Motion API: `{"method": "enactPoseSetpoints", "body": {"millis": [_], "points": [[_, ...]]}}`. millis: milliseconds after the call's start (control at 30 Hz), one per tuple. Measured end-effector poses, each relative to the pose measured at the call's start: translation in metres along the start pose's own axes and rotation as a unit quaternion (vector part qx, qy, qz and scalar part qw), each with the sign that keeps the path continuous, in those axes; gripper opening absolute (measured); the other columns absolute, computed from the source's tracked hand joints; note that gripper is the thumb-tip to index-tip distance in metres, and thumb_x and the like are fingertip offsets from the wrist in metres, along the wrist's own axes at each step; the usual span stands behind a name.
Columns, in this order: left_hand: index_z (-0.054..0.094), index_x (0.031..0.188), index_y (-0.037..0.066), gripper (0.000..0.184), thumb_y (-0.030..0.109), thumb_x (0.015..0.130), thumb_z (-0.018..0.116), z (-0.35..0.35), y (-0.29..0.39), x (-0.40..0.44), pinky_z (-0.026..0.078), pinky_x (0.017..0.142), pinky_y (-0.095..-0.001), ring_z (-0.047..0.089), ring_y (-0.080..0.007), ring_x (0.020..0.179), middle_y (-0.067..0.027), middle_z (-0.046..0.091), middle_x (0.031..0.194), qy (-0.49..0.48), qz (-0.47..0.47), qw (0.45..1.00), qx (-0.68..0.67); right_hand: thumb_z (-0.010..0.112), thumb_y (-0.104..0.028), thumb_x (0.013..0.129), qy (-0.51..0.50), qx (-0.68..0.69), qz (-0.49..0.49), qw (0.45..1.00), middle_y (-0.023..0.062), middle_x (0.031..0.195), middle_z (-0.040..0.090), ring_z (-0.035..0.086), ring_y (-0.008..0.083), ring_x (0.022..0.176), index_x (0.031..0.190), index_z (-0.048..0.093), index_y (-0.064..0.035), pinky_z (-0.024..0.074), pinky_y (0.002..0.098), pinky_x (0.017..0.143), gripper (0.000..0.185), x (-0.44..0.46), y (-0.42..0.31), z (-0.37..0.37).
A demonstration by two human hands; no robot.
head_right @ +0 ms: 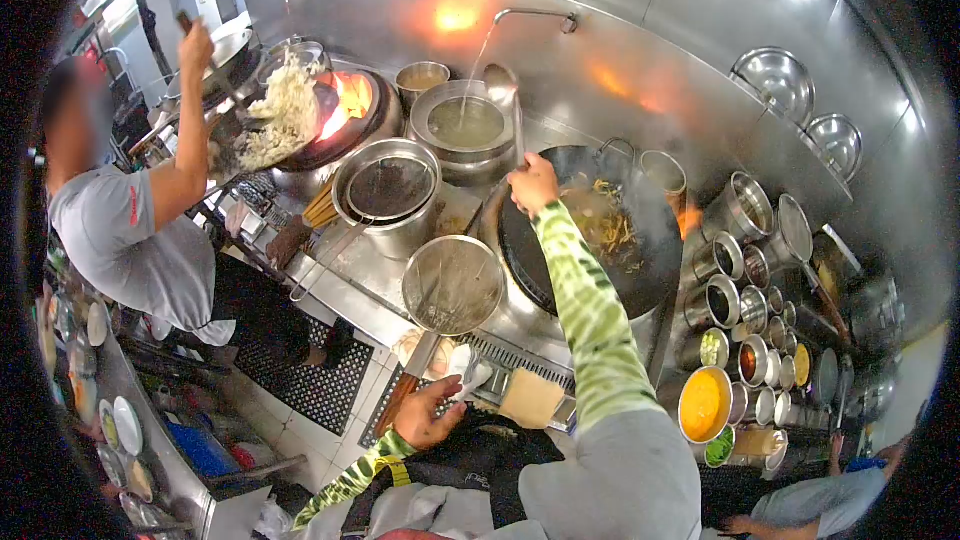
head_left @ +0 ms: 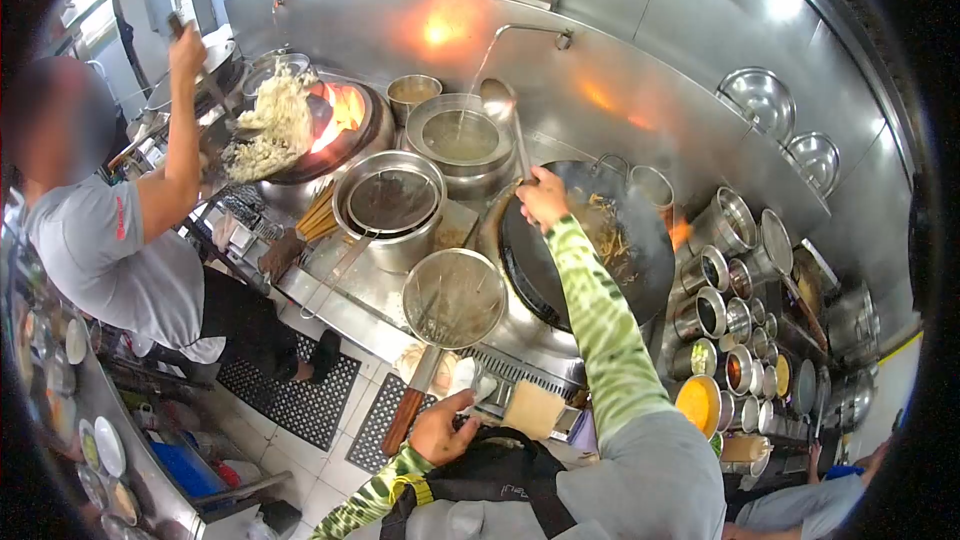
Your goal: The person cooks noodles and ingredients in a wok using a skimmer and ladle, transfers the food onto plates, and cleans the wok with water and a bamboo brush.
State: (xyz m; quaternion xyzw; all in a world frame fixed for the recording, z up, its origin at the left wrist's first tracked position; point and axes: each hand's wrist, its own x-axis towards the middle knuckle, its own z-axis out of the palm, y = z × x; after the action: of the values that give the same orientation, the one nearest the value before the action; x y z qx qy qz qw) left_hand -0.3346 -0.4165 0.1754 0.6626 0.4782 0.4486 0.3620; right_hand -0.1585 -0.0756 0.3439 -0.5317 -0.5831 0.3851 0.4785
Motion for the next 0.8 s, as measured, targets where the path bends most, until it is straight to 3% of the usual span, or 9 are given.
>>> {"method": "enactPoseSetpoints", "body": {"millis": [100,133,233,267,300,400,533,633,800], "points": [[0.057,0.124,-0.003,0.046,0.019,0.085,0.068,-0.012,0.006,-0.012,0.053,0.085,-0.04,0.067,-0.0354,0.097,-0.0228,0.068,0.106,0.009,-0.03,0.999,-0.012,0.053,0.004,0.079,-0.012,-0.043,0.057,0.997,0.0095,0.064,0.053,0.051,0.018,0.045,0.112,0.055,0.0027,0.034,0.0346,0.035,0.032,0.063,0.034,0.032],[0.057,0.124,-0.004,0.047,0.02,0.086,0.067,-0.011,-0.002,-0.017,0.053,0.085,-0.04,0.068,-0.0347,0.098,-0.0235,0.068,0.106,0.017,-0.028,0.999,0.002,0.051,0.006,0.079,-0.012,0.03,0.104,0.994,0.0102,0.061,0.052,0.051,0.02,0.044,0.098,0.055,0.0002,0.0337,0.0364,0.035,0.02,0.072,0.037,0.044],[0.056,0.125,-0.004,0.047,0.021,0.086,0.067,-0.016,0.0,-0.026,0.053,0.085,-0.0391,0.068,-0.0343,0.099,-0.0232,0.068,0.106,0.012,-0.067,0.998,0.012,0.058,0.004,0.08,-0.137,0.219,0.211,0.943,0.0114,0.07,0.055,0.048,0.0184,0.048,0.086,0.05,-0.003,0.0372,0.0318,0.04,0.013,0.09,0.025,0.049],[0.056,0.125,-0.004,0.048,0.023,0.086,0.067,-0.016,0.001,-0.028,0.053,0.085,-0.0385,0.067,-0.034,0.099,-0.0226,0.068,0.107,0.013,-0.072,0.997,0.005,0.06,0.002,0.083,-0.102,0.375,0.265,0.883,0.0081,0.073,0.052,0.051,0.0154,0.057,0.084,0.047,-0.0036,0.0386,0.0263,0.043,0.014,0.082,0.012,0.047],[0.056,0.125,-0.004,0.049,0.023,0.086,0.067,-0.017,0.004,-0.03,0.053,0.085,-0.0383,0.067,-0.034,0.099,-0.0224,0.068,0.107,0.013,-0.077,0.997,0.006,0.059,0.002,0.084,-0.173,0.459,0.282,0.825,0.0054,0.075,0.05,0.052,0.0132,0.063,0.084,0.046,-0.0039,0.0396,0.0217,0.047,0.015,0.096,0.024,0.039],[0.057,0.125,-0.003,0.048,0.022,0.086,0.068,-0.017,0.008,-0.034,0.054,0.083,-0.0376,0.068,-0.0338,0.099,-0.0221,0.068,0.106,0.024,-0.068,0.997,0.017,0.058,0.004,0.083,-0.242,0.641,0.274,0.674,0.007,0.078,0.05,0.052,0.0135,0.064,0.086,0.046,-0.0001,0.0424,0.0223,0.054,0.013,0.085,0.02,0.011],[0.058,0.124,-0.001,0.044,0.02,0.086,0.067,-0.003,0.011,-0.028,0.053,0.085,-0.0402,0.067,-0.0345,0.099,-0.0231,0.067,0.107,-0.008,-0.066,0.997,0.029,0.052,0.001,0.089,-0.264,0.643,0.246,0.675,0.0087,0.08,0.05,0.053,0.0134,0.066,0.087,0.046,0.0025,0.0436,0.0244,0.054,0.007,0.048,-0.001,-0.032],[0.053,0.129,-0.001,0.047,0.019,0.088,0.066,0.025,0.004,-0.01,0.054,0.084,-0.039,0.068,-0.0329,0.095,-0.0213,0.068,0.108,-0.042,0.072,0.995,0.063,0.055,0.0,0.089,-0.256,0.665,0.231,0.663,0.0094,0.083,0.051,0.054,0.0124,0.065,0.094,0.048,0.0044,0.0445,0.023,0.054,0.01,-0.011,-0.025,-0.073],[0.048,0.137,0.005,0.054,0.029,0.091,0.06,0.129,0.013,0.03,0.053,0.082,-0.0461,0.065,-0.041,0.091,-0.0235,0.06,0.121,-0.199,0.203,0.95,0.13,0.056,-0.005,0.091,-0.278,0.58,0.208,0.737,0.0086,0.085,0.055,0.057,0.0103,0.066,0.098,0.049,0.0054,0.0472,0.0233,0.052,0.014,-0.11,-0.049,-0.138]]}}
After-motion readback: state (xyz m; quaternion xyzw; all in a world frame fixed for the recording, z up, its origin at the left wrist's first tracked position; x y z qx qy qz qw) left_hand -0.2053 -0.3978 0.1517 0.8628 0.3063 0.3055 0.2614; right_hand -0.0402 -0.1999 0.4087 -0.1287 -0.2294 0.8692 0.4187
